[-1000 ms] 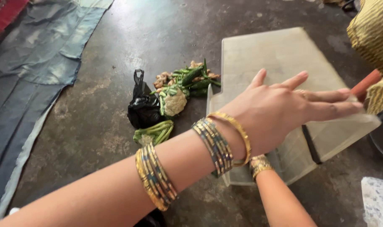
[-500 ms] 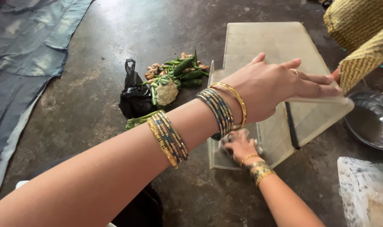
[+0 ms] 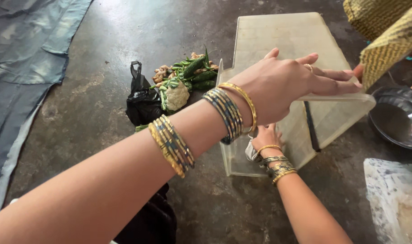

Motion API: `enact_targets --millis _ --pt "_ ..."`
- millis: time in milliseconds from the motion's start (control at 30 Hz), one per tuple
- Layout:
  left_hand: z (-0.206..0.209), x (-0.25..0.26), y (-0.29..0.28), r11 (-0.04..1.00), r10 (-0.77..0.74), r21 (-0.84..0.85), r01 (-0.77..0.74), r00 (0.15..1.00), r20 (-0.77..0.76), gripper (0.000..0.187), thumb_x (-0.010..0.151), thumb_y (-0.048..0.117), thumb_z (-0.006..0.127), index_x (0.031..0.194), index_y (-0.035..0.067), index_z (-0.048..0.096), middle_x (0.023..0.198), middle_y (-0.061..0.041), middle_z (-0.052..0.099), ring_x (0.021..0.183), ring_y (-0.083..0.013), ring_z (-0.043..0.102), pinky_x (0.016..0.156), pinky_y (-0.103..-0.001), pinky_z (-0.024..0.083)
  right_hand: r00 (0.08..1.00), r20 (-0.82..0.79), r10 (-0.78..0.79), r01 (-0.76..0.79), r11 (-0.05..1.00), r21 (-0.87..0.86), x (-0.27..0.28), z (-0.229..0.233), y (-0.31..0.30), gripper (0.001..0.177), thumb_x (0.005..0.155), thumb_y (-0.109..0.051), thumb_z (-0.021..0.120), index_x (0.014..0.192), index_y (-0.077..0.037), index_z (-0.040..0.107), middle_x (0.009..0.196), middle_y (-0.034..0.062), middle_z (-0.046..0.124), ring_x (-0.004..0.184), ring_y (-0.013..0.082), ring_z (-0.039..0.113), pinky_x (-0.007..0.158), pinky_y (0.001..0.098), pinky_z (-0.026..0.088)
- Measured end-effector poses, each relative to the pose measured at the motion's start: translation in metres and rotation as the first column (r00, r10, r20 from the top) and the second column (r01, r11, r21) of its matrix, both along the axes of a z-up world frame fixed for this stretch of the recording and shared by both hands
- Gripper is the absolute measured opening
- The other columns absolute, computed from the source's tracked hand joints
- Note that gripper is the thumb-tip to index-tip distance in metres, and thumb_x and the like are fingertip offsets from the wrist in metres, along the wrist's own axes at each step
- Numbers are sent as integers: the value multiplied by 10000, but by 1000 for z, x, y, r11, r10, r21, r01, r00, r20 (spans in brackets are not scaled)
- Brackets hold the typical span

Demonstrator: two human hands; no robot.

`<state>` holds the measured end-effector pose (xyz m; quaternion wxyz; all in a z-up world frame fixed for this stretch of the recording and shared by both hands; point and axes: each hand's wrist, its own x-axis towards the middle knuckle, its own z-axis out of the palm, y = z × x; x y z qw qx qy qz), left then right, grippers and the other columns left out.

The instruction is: The person empties vegetables from a transparent plastic container onto the floor and then wipes the inside and outside of the container with a cloth. They rotate the container to clean all sides thoroughly.

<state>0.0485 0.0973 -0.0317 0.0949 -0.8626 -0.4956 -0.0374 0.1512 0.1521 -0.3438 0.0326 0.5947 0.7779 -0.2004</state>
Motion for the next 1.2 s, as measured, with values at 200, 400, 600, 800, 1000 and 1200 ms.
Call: enact_targets --millis 200,400,600,800,1000,1200 --pt "-8 -17 11 998 46 36 -44 996 -71 1044 800 -26 596 1549 575 186 1630 294 237 1492 -208 376 1108 -716 381 965 -64 256 -221 917 332 -40 -18 11 699 884 -502 625 1474 -159 477 1545 143 405 1452 383 314 1127 596 229" --pt "-10 -36 15 996 43 79 -38 997 -69 1035 849 -9 599 1576 574 149 1670 282 201 1492 -228 402 1096 -717 407 923 -85 375 -348 908 233 -60 -40 41 603 929 -438 571 1473 -183 519 1564 114 434 1472 342 347 1179 551 261" --pt "-8 -38 16 994 28 109 -20 997 -70 1060 800 3 597 1596 534 141 1665 296 204 1481 -234 429 1079 -676 443 898 -85 431 -403 886 230 -47 -56 69 531 935 -341 570 1445 -190 567 1555 113 449 1466 334 359 1184 539 281" --pt "-13 -37 15 997 51 65 -43 990 -132 1017 860 -48 555 1591 537 156 1663 257 225 1505 -175 384 1124 -639 383 882 -51 468 -452 872 187 -33 -69 67 480 941 -243 569 1416 -197 614 1547 112 463 1460 326 370 1188 527 300" --pt "-20 -45 15 996 -8 86 1 996 87 1033 773 -97 523 1535 546 255 1627 193 357 1492 -157 397 1146 -617 331 829 166 534 -537 843 -28 -12 -34 29 532 838 -116 627 1281 -405 678 1459 -44 500 1359 239 410 1039 516 377" --pt "-4 -38 7 995 -91 -10 95 976 198 992 831 -93 492 1575 529 279 1657 194 344 1543 -219 370 1189 -540 427 732 46 680 -682 731 36 20 -25 -15 494 770 -71 661 1126 -402 753 1284 -59 541 1178 233 477 879 472 406"
